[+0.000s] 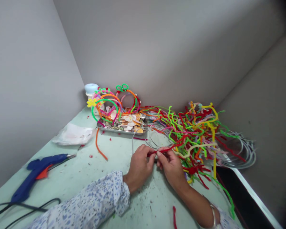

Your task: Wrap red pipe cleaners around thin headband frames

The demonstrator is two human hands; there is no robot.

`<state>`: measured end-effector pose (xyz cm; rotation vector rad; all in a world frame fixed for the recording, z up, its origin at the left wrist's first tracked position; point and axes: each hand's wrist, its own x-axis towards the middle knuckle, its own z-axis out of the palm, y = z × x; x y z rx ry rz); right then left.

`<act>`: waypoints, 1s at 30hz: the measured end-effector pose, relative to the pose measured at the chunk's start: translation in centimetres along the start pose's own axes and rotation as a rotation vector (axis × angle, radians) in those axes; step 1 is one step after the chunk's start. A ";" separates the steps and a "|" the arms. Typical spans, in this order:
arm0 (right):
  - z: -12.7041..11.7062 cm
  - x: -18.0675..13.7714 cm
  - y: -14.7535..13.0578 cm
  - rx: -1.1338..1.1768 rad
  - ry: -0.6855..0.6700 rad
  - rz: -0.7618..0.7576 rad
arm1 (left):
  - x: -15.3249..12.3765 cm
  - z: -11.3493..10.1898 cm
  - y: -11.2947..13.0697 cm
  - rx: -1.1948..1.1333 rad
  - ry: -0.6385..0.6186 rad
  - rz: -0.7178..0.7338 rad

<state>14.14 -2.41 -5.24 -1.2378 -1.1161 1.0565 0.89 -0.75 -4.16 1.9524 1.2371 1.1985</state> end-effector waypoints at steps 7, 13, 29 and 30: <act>0.0 0.1 -0.4 -0.017 -0.014 0.036 | -0.1 -0.2 0.2 0.027 0.002 0.038; -0.1 0.3 -0.5 -0.016 -0.019 0.043 | -0.1 -0.3 0.2 0.031 0.000 0.052; -0.2 0.4 -0.7 -0.022 -0.032 0.060 | -0.1 -0.2 0.2 0.021 0.031 0.056; -0.2 0.4 -0.7 -0.025 -0.035 0.058 | -0.1 -0.3 0.2 0.016 0.030 0.056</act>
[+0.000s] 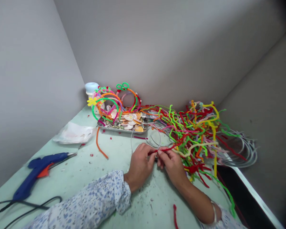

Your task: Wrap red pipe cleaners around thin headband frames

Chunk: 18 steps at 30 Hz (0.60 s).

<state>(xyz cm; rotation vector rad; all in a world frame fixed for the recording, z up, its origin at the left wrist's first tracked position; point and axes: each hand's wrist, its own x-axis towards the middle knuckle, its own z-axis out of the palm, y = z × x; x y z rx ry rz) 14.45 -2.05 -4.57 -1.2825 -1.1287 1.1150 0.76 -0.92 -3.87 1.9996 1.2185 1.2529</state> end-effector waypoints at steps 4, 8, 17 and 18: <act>-0.2 0.1 0.1 0.010 -0.008 0.011 | 0.0 -0.1 0.2 -0.029 -0.010 -0.001; -0.3 0.1 0.2 0.040 -0.014 0.003 | 0.0 -0.1 0.3 -0.057 -0.014 0.001; -0.4 -0.1 0.3 0.103 -0.031 0.006 | -0.1 -0.1 0.2 -0.129 -0.023 0.011; -0.4 -0.1 0.4 0.111 -0.035 0.009 | -0.1 -0.1 0.3 -0.135 -0.025 0.013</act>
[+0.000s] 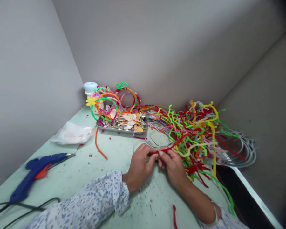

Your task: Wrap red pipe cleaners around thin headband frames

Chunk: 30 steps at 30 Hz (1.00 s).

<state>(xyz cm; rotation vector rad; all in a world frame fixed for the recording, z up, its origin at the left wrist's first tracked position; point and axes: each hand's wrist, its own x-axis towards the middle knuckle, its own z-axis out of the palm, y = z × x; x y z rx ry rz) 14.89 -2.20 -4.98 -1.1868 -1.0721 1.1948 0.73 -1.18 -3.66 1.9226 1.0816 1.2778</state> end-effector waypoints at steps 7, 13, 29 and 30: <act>-0.2 0.0 0.3 0.046 -0.022 0.006 | 0.0 -0.1 0.2 -0.023 -0.015 -0.004; -0.2 -0.1 0.5 0.078 -0.013 0.005 | -0.3 0.3 0.0 -0.071 -0.029 -0.076; -0.5 0.0 1.1 0.169 -0.066 -0.017 | -0.2 0.0 0.4 -0.255 -0.085 -0.160; -0.5 0.0 1.1 0.178 -0.069 -0.017 | -0.2 0.0 0.4 -0.264 -0.088 -0.162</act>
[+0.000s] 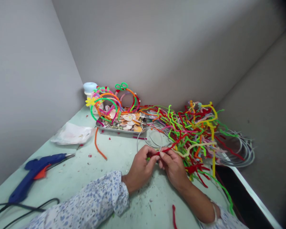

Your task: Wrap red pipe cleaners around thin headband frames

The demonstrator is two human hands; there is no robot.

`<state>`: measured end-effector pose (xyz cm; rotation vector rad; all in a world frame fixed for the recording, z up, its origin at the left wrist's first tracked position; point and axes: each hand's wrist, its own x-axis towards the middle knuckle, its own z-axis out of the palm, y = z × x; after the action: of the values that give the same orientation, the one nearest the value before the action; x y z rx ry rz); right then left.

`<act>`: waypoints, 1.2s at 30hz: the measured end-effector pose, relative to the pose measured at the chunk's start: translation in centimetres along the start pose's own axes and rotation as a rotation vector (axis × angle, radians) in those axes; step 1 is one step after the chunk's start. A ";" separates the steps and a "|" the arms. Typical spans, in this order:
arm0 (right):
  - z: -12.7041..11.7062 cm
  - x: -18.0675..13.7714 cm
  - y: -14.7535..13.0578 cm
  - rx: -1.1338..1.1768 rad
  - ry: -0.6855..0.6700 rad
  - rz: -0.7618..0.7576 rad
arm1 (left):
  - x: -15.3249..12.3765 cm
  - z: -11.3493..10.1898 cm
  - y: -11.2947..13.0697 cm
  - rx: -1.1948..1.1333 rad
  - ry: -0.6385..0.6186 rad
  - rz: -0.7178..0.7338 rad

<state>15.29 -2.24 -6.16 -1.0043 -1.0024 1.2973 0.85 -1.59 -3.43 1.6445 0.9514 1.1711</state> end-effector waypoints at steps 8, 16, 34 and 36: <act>0.0 0.0 0.0 0.045 -0.024 0.005 | 0.0 0.0 0.7 -0.070 -0.021 -0.004; 0.0 0.0 0.0 0.054 -0.031 0.003 | 0.1 0.1 1.1 -0.156 -0.049 -0.016; 0.6 0.0 -0.8 0.166 -0.052 0.083 | 0.1 0.1 1.1 -0.166 -0.049 -0.020; 0.6 0.0 -0.9 0.168 -0.057 0.092 | 0.1 0.1 1.0 -0.157 -0.049 -0.017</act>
<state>14.90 -2.20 -5.12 -0.8969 -0.8826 1.4680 1.05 -1.86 -2.45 1.5303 0.8196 1.1590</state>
